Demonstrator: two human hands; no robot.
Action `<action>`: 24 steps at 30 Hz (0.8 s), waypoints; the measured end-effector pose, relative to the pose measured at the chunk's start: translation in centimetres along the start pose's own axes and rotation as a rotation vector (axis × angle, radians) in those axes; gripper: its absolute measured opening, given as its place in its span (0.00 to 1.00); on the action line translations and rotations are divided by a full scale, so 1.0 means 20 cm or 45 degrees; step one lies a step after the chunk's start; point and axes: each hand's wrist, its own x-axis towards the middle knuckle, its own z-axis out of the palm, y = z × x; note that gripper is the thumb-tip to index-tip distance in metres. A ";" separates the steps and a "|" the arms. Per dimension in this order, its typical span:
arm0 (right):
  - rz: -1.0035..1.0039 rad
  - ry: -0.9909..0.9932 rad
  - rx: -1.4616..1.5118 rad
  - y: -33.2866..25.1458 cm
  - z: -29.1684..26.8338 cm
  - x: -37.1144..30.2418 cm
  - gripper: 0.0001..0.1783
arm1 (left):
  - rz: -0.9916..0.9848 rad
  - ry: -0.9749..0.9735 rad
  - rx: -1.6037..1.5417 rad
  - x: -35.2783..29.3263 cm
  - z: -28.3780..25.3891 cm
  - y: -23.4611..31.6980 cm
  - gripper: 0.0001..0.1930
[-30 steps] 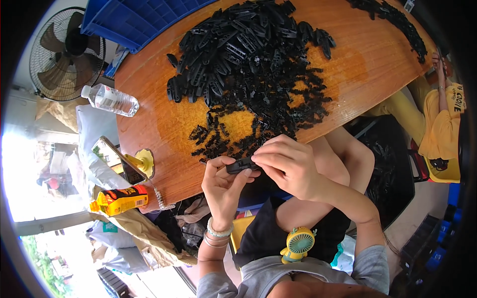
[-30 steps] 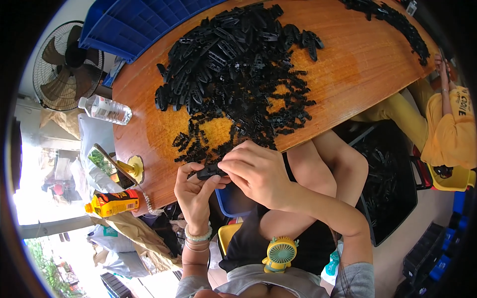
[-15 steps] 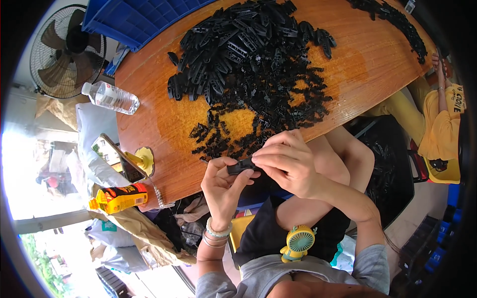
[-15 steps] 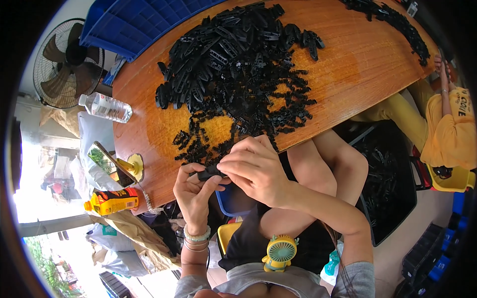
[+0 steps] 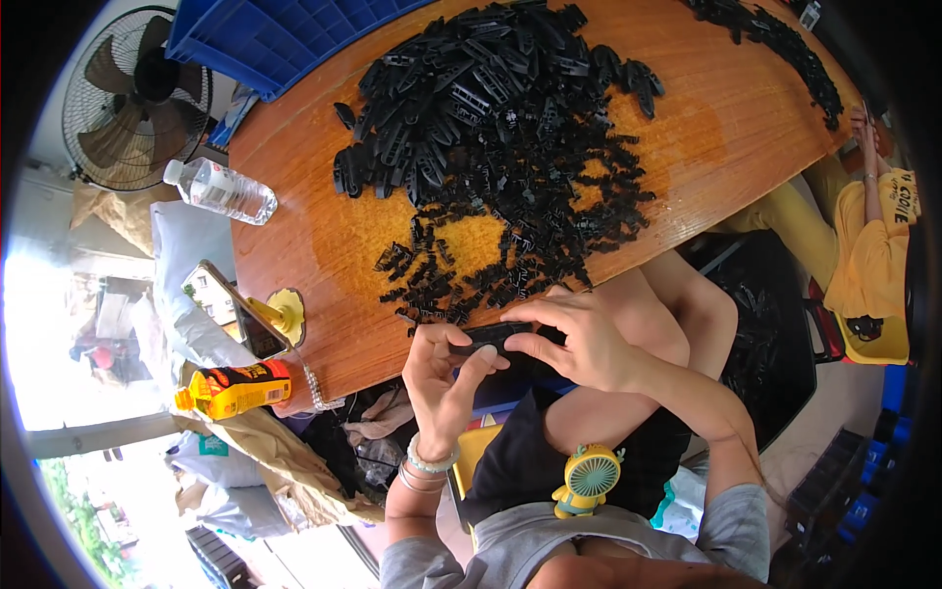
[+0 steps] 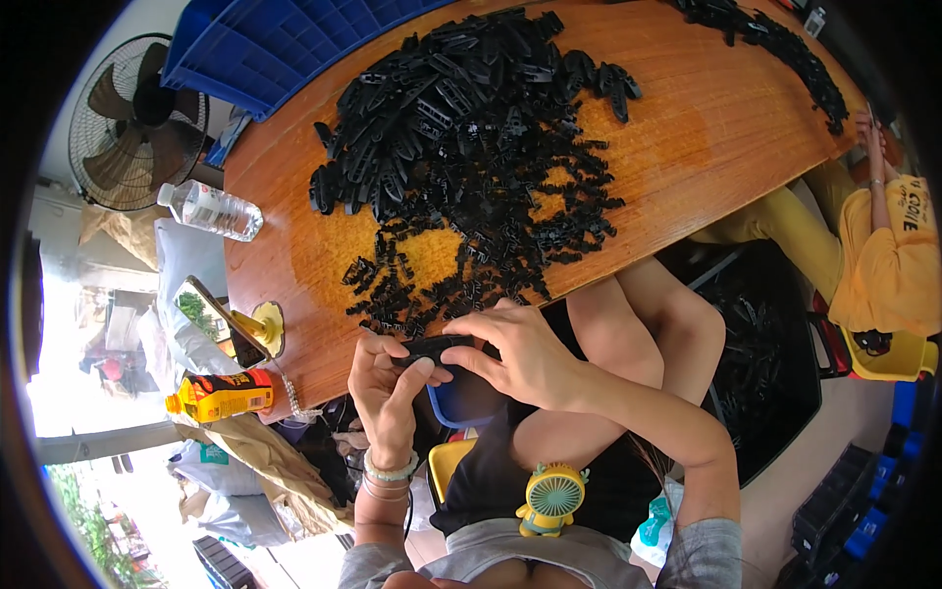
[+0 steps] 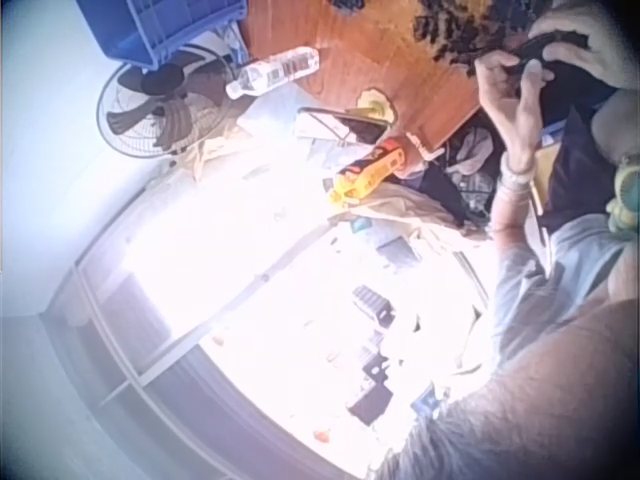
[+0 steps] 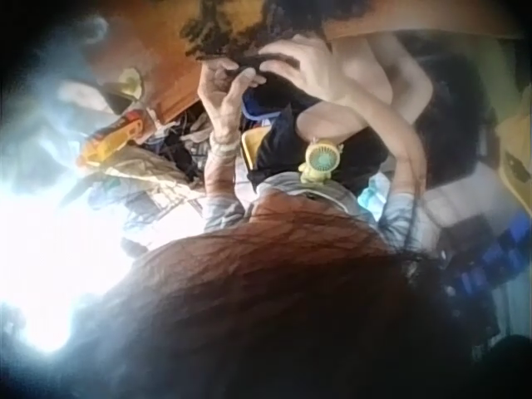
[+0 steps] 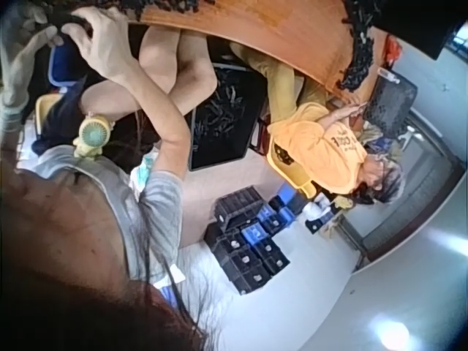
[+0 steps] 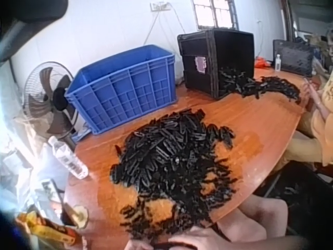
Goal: The person arranges plastic pieces on a table and repeatedly assembles plastic components by inserting small clips into plastic holders by hand.
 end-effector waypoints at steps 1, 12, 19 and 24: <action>-0.001 -0.002 0.001 0.00 0.00 0.00 0.14 | 0.001 0.002 0.001 -0.01 -0.01 0.00 0.12; -0.097 -0.031 -0.407 0.11 0.09 0.33 0.08 | 0.439 0.444 0.936 0.60 -0.47 0.00 0.05; -0.050 -0.063 -0.980 0.14 0.30 0.53 0.10 | 0.623 0.703 1.466 1.06 -0.48 0.00 0.16; 0.072 0.182 -0.227 0.09 0.16 0.49 0.09 | 0.966 0.777 1.560 0.97 -0.54 0.02 0.12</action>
